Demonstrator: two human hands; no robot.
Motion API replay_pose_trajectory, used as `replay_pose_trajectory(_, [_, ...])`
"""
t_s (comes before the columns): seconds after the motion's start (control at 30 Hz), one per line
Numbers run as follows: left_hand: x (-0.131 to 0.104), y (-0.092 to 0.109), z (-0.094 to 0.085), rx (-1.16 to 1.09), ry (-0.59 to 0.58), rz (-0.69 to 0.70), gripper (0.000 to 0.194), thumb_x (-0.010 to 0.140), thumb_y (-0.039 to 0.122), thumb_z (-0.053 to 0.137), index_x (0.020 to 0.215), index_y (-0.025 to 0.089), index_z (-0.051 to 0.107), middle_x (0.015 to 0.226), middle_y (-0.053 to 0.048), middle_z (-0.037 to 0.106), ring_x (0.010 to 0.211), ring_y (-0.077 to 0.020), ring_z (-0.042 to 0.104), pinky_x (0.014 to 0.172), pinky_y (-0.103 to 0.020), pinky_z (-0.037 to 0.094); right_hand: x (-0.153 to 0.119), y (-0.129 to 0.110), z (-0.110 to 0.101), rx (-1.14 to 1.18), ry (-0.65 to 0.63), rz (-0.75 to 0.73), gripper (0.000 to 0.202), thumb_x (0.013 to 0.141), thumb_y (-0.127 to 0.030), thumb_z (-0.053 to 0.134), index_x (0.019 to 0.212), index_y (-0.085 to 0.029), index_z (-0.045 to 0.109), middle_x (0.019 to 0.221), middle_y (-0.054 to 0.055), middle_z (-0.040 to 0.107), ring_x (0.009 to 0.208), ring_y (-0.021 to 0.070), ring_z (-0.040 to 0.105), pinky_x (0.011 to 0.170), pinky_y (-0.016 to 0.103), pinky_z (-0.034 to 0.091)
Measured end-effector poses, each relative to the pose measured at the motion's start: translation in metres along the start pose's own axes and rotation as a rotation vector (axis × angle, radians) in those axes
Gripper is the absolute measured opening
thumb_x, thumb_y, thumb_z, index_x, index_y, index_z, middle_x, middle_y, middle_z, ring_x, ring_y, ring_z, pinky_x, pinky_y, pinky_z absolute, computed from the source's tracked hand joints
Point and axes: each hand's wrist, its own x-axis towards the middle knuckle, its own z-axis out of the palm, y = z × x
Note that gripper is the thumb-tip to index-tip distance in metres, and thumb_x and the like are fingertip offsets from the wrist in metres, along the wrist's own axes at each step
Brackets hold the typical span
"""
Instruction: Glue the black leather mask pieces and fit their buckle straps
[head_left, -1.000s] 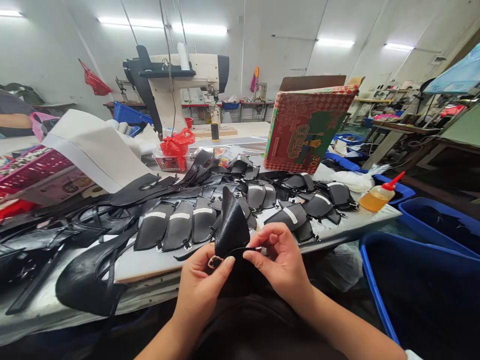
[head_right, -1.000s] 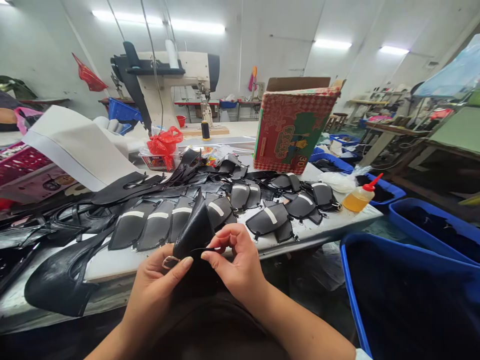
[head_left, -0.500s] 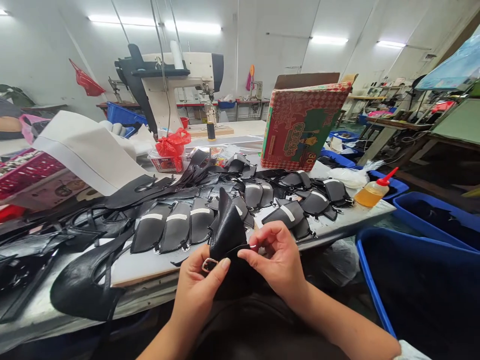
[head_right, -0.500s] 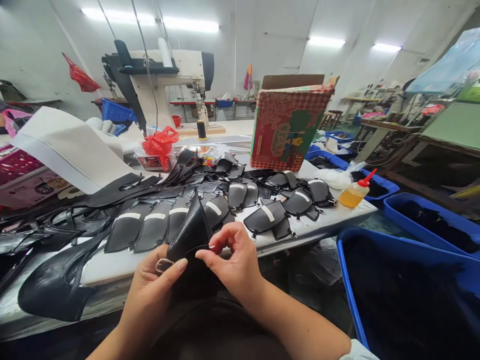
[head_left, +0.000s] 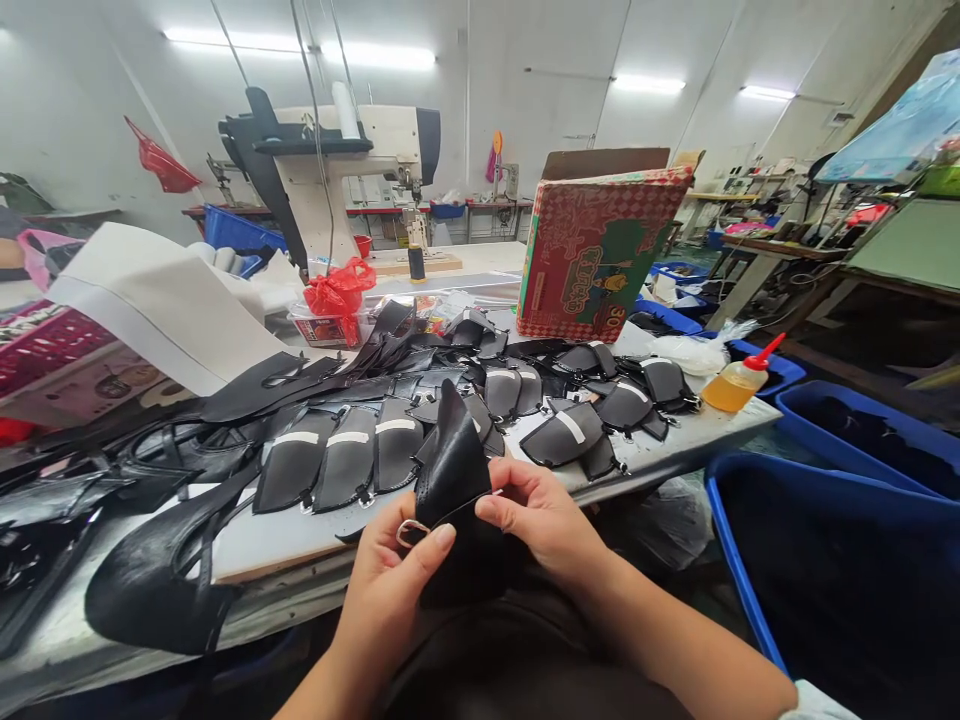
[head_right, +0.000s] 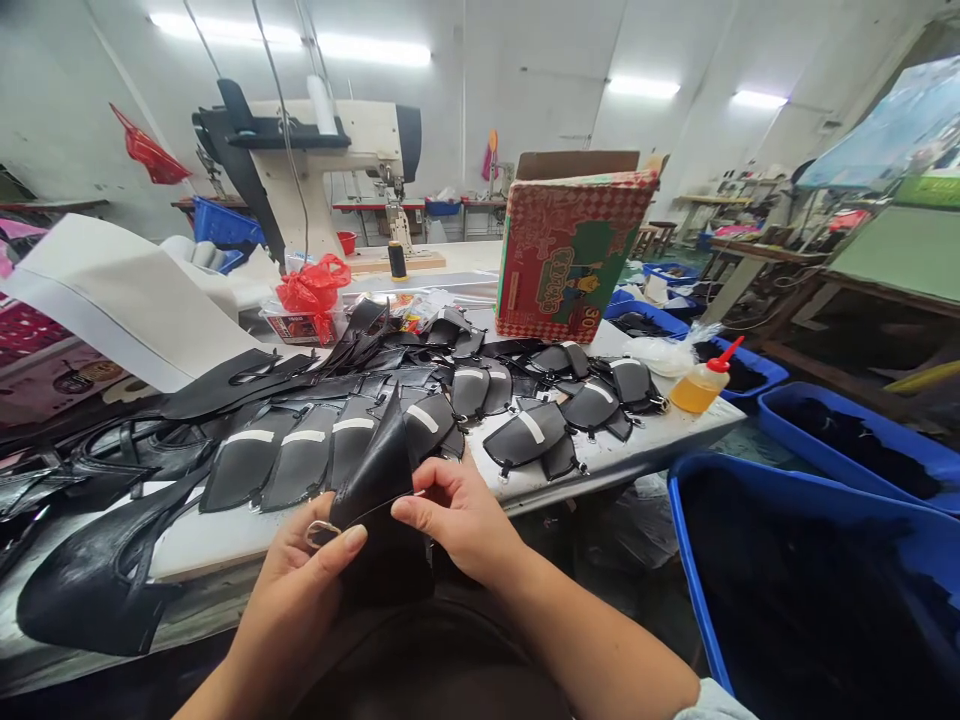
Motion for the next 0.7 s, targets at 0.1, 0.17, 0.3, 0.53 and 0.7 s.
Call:
replay_pose_trajectory(0.1, [0.001,0.001,0.002,0.038,-0.062,-0.099,0.033,0.067,0.038,0.075,0.094,0.021,0.065,0.07,0.001,0.061,0.062,-0.0126,0.052,0.061,-0.022,0.043,-0.003,0.005,-0.006,-0.007,-0.023,-0.041,0.039,0.064,-0.044,0.073,0.059,-0.019,0.043,0.062,-0.005,0.04,0.06,0.0103,0.038,0.057,0.024,0.033])
replay_pose_trajectory(0.17, [0.001,0.001,0.003,0.111,-0.096,-0.13,0.035,0.069,0.039,0.073,0.095,0.018,0.065,0.069,0.0,0.061,0.06,-0.0129,0.052,0.059,-0.022,0.042,-0.007,0.009,-0.008,-0.03,-0.061,-0.037,0.038,0.065,-0.046,0.072,0.06,-0.019,0.045,0.064,-0.004,0.043,0.061,0.0112,0.039,0.059,0.025,0.034])
replay_pose_trajectory(0.3, [0.001,0.001,0.005,0.243,-0.115,-0.07,0.027,0.069,0.038,0.071,0.077,0.013,0.066,0.061,0.001,0.057,0.055,-0.0106,0.046,0.051,-0.019,0.037,-0.014,0.013,-0.011,-0.121,-0.115,0.011,0.033,0.069,-0.046,0.068,0.066,-0.018,0.052,0.065,-0.002,0.048,0.061,0.0118,0.042,0.06,0.026,0.036])
replay_pose_trajectory(0.53, [-0.002,-0.003,0.012,0.425,-0.221,-0.008,0.023,0.072,0.035,0.064,0.078,0.013,0.068,0.072,-0.005,0.065,0.066,-0.0172,0.055,0.059,-0.024,0.044,-0.014,0.012,-0.007,0.04,-0.099,0.08,0.031,0.065,-0.04,0.072,0.082,-0.016,0.062,0.072,0.001,0.058,0.063,0.013,0.052,0.063,0.027,0.044])
replay_pose_trajectory(0.7, [-0.004,-0.005,0.013,0.515,-0.292,0.019,0.022,0.074,0.033,0.061,0.076,0.013,0.068,0.073,-0.005,0.066,0.066,-0.0178,0.055,0.058,-0.024,0.043,-0.016,0.018,-0.003,0.021,0.018,-0.02,0.033,0.071,-0.044,0.066,0.062,-0.015,0.055,0.057,-0.002,0.047,0.051,0.0084,0.039,0.048,0.021,0.034])
